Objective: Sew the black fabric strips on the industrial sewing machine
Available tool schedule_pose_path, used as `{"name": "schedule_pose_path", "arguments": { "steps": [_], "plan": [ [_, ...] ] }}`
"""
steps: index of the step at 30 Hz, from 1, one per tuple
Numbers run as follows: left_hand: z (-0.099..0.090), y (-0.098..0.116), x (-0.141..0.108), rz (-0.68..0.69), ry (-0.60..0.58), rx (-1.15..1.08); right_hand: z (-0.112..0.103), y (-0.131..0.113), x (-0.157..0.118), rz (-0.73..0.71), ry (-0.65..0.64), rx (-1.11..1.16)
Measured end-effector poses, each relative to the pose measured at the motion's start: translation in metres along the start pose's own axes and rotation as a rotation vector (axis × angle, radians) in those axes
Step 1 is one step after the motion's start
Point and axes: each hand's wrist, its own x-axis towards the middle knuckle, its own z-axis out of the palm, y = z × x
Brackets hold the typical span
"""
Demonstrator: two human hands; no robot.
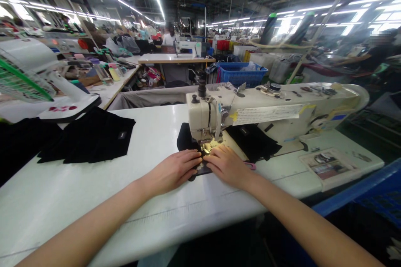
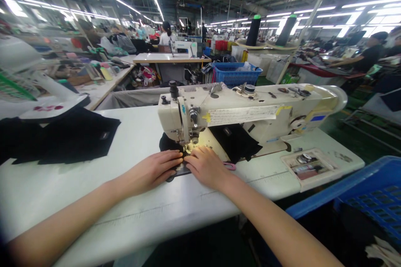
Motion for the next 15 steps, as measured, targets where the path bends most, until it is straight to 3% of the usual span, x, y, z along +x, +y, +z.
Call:
{"name": "schedule_pose_path", "arguments": {
  "steps": [8,15],
  "plan": [
    [0.003,-0.017,0.008,-0.012,0.002,-0.001,0.000,0.001,0.005,0.018,0.021,-0.040],
    [0.000,-0.021,0.014,-0.034,0.002,-0.024,-0.002,-0.009,-0.010,0.034,0.034,-0.026]
  ]
}}
